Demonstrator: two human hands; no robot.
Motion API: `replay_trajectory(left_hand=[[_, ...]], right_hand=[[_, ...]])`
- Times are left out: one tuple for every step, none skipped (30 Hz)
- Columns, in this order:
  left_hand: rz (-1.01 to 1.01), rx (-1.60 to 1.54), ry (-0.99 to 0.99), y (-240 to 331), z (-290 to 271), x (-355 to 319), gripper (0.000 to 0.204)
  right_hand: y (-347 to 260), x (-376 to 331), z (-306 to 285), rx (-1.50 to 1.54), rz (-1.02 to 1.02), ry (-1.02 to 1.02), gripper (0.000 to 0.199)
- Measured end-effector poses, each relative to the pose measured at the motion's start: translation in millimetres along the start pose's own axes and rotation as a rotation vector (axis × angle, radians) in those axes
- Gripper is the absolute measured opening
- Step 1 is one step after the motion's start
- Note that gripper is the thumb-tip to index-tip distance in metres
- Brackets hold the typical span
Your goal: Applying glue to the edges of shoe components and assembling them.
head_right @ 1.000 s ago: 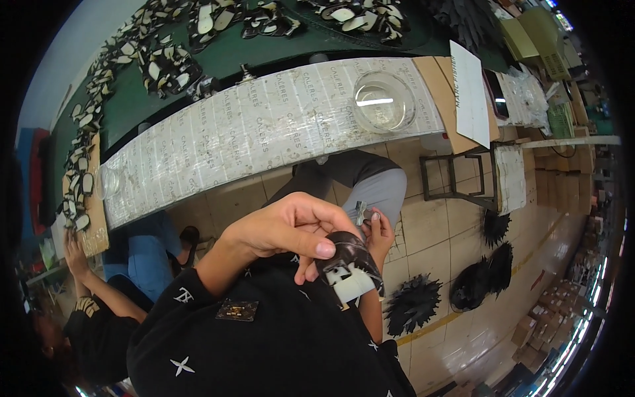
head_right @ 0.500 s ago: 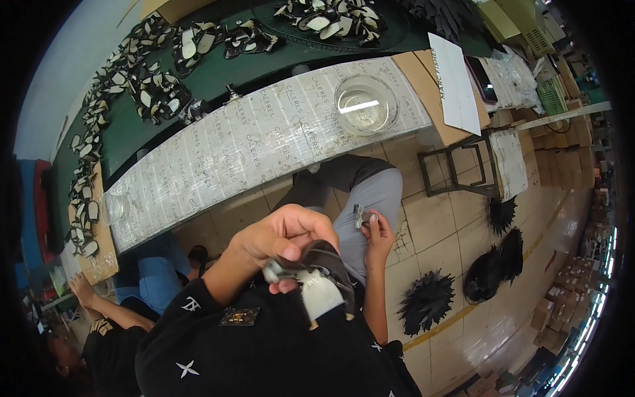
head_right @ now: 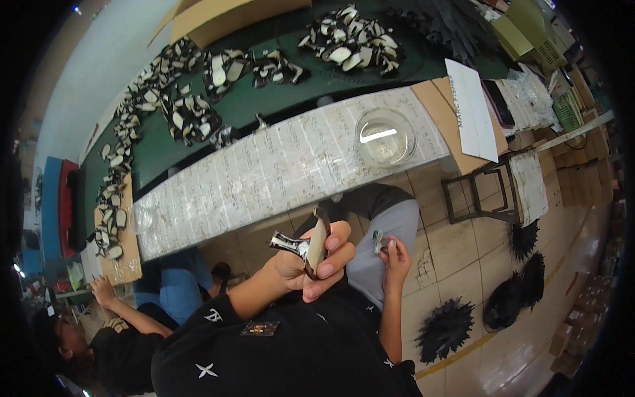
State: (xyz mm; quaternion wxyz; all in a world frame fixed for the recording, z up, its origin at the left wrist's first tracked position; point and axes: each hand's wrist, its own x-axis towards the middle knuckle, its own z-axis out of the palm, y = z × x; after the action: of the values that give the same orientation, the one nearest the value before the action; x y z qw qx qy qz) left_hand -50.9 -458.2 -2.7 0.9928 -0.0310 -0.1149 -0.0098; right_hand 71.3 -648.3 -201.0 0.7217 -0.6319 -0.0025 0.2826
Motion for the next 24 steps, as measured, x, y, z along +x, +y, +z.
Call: replay_trajectory(left_hand=[[-0.017,0.024,-0.003,3,-1,0,0.048],[-0.013,0.163,0.019,10,-5,3,0.047],[0.001,0.317,0.046,18,-4,4,0.047],[-0.017,0.483,0.127,30,-3,6,0.045],[0.009,0.662,0.135,43,2,15,0.042],[0.105,0.786,0.143,58,1,26,0.039],[0.204,0.906,0.143,73,2,43,0.035],[0.347,1.116,0.175,93,21,67,0.035],[0.493,1.306,0.192,114,35,96,0.035],[0.603,1.42,0.283,136,48,119,0.039],[0.728,1.534,0.375,158,59,133,0.043],[0.856,1.74,0.478,184,60,139,0.048],[1.002,1.94,0.589,211,64,138,0.053],[1.071,2.153,0.735,228,66,131,0.055],[1.139,2.353,0.883,242,63,120,0.058],[1.153,2.436,0.938,252,49,121,0.059],[1.179,2.526,1.03,269,38,105,0.061],[1.15,2.728,1.197,297,25,75,0.063],[1.109,2.923,1.392,324,14,39,0.064],[0.975,2.939,1.721,337,2,15,0.07],[0.74,2.931,2.034,342,-6,1,0.075],[0.522,2.747,2.206,325,-13,14,0.078],[0.664,2.697,2.336,353,-17,-40,0.08],[0.361,2.551,2.46,353,-22,-48,0.083]], right_hand=[[1,0,-1,0.024,0.045,-0.004,0.027],[1,3,-6,0.046,0.012,0.011,0.027],[1,2,-7,0.028,0.039,0.009,0.028],[2,2,-6,0.011,0.065,0.009,0.028],[0,2,-8,0.041,0.034,0.018,0.028],[-1,1,-9,0.064,0.042,0.012,0.028],[-3,2,-11,0.086,0.048,0.008,0.028],[-5,1,-9,0.121,0.028,0.004,0.028],[-5,1,-14,0.102,0.041,0.012,0.028],[-4,1,-15,0.088,0.056,0.01,0.027],[-2,1,-12,0.119,0.033,0.002,0.027],[0,1,-12,0.136,0.037,-0.017,0.027],[2,2,-10,0.152,0.043,-0.046,0.027],[2,1,-9,0.178,0.049,-0.051,0.026],[2,1,-11,0.197,0.022,-0.034,0.026],[4,1,-19,0.213,0.014,-0.001,0.025],[7,1,-20,0.225,0.021,0.005,0.024],[9,2,-18,0.248,0.02,-0.009,0.023],[8,4,-14,0.271,0.011,-0.022,0.023],[6,4,-15,0.267,0.016,-0.041,0.023],[6,4,-18,0.263,0.019,-0.051,0.024],[9,2,-29,0.283,0.004,0.004,0.024],[9,4,-21,0.295,0.026,-0.057,0.024],[11,6,-25,0.294,0.048,-0.053,0.025]])
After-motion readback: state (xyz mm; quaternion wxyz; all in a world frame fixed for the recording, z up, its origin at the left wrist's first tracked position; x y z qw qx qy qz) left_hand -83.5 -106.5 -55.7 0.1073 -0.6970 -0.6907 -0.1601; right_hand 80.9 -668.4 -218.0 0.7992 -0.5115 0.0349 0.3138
